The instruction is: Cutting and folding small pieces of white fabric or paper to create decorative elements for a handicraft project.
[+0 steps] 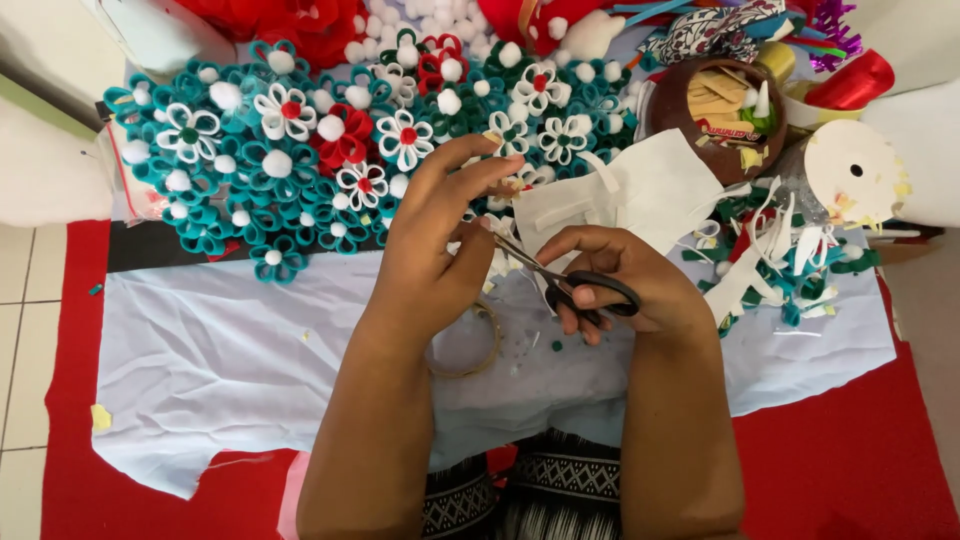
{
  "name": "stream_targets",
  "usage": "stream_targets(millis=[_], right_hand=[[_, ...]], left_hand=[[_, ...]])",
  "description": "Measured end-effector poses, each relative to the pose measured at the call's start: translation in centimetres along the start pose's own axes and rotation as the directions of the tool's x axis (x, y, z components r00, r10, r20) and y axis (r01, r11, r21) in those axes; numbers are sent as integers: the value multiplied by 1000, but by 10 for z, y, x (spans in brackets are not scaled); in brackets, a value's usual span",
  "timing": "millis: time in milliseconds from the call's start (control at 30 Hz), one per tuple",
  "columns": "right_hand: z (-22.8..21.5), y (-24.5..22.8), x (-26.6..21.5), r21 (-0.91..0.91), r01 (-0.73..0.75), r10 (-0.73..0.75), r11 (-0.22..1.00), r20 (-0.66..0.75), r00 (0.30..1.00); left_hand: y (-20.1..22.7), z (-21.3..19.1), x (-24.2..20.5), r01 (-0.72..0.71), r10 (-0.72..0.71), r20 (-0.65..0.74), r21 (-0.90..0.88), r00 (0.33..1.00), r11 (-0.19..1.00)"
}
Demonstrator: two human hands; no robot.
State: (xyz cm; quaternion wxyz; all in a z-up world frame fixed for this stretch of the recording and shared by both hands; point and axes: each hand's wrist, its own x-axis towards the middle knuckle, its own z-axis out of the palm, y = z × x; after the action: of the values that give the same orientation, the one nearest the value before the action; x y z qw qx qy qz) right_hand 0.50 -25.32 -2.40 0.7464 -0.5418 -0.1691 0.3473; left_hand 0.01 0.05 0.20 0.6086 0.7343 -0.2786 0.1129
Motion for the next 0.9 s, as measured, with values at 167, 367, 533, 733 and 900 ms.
stream_targets(millis=[167, 367, 533, 733, 900], right_hand=[[-8, 6, -2, 79, 1, -5, 997, 51, 999], [-6, 3, 0, 82, 14, -19, 997, 67, 998], [-1, 2, 2, 56, 27, -30, 998, 51, 998], [0, 4, 5, -138, 36, -40, 990, -22, 999], [1, 6, 7, -205, 48, -60, 978, -52, 997]], left_hand=[[0, 0, -1, 34, -34, -15, -15, 999, 999], [1, 0, -1, 86, -87, -22, -31, 996, 996], [3, 2, 1, 158, -160, -32, -66, 987, 985], [2, 4, 1, 175, -181, -69, -86, 981, 981], [0, 6, 0, 154, -168, -137, -108, 976, 982]])
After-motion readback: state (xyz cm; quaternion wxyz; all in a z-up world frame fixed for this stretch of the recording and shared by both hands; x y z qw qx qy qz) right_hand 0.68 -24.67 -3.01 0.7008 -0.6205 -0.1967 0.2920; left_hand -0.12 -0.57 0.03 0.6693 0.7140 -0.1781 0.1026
